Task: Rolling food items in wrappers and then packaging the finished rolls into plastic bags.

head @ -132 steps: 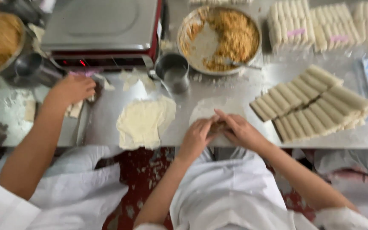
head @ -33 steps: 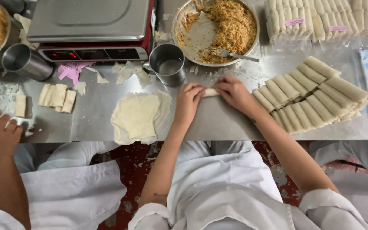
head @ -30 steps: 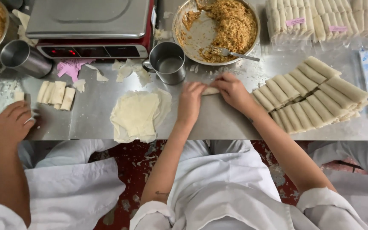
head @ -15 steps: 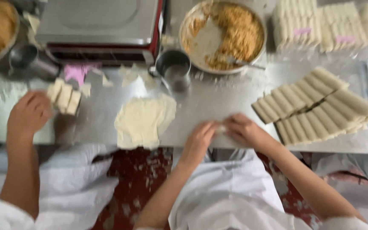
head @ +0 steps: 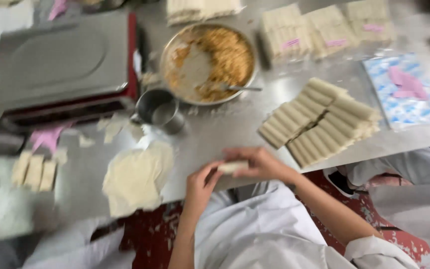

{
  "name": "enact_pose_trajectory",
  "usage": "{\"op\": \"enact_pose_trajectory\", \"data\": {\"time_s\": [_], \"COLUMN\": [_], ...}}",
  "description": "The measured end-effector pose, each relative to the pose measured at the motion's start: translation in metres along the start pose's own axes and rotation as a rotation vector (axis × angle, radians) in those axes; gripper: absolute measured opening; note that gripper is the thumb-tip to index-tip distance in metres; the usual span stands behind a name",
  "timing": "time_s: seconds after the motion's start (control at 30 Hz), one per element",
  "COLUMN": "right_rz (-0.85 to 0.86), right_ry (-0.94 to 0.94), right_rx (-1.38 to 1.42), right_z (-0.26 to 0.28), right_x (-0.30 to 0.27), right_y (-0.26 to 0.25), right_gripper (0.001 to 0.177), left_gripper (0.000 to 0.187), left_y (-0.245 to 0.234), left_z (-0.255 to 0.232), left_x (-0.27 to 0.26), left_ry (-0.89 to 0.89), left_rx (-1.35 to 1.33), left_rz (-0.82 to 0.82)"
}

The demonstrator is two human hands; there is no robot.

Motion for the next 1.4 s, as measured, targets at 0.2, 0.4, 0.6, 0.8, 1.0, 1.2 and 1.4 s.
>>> {"op": "enact_pose_trajectory", "data": {"time_s": [0.2,0.4,0.6,0.8,1.0,1.2,1.4], "right_rz": [-0.177,-0.443,-1.101,-0.945,-1.092,-1.095,-1.323], "right_ry": [0.144,0.328,0.107,0.647,0.511,0.557,0.331], "right_rx": [-0.46,-0.96,-1.131,-1.13,-1.085,-0.739,-1.202], "right_z": [-0.016,0.0,0.03,-0.133,-0.142,-0.117,-0.113], "right_x": [-0.037,-0.019,-0.12,-0.256,-0.257,-0.243,-0.266], "right_y": [-0.049,-0.127,-0.211,-0.316,-0.353,-0.314,-0.277], "right_gripper": [0.079,0.075,0.026,0.034,0.009,0.043,0.026], "left_gripper": [0.079,0.055,0.043,0.048,0.046,0.049,0.054], "left_y": [0.007,0.014,0.024,0.032,0.033,0.037,0.037], "left_z": [0.007,-0.003,0.01,0.02,0.01,0.012,0.012], "left_x": [-0.002,0.022,0.017,0.018,0.02,0.017,0.017], "left_ry": [-0.138,-0.068,0.041,-0.013,0.097,0.059,0.079], "left_rx": [-0.007,0.085,0.145,0.252,0.27,0.286,0.279], "left_rz": [0.227,0.106,-0.009,0.008,-0.04,-0.079,-0.053]}}
Point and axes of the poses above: each hand's wrist, its own x-axis towards the middle knuckle, its own y-axis out of the palm, z = x × y, the point moved 2 cm from there along x, towards the middle knuckle, and after that the axes turned 1 degree about -y, right-handed, at the moved point
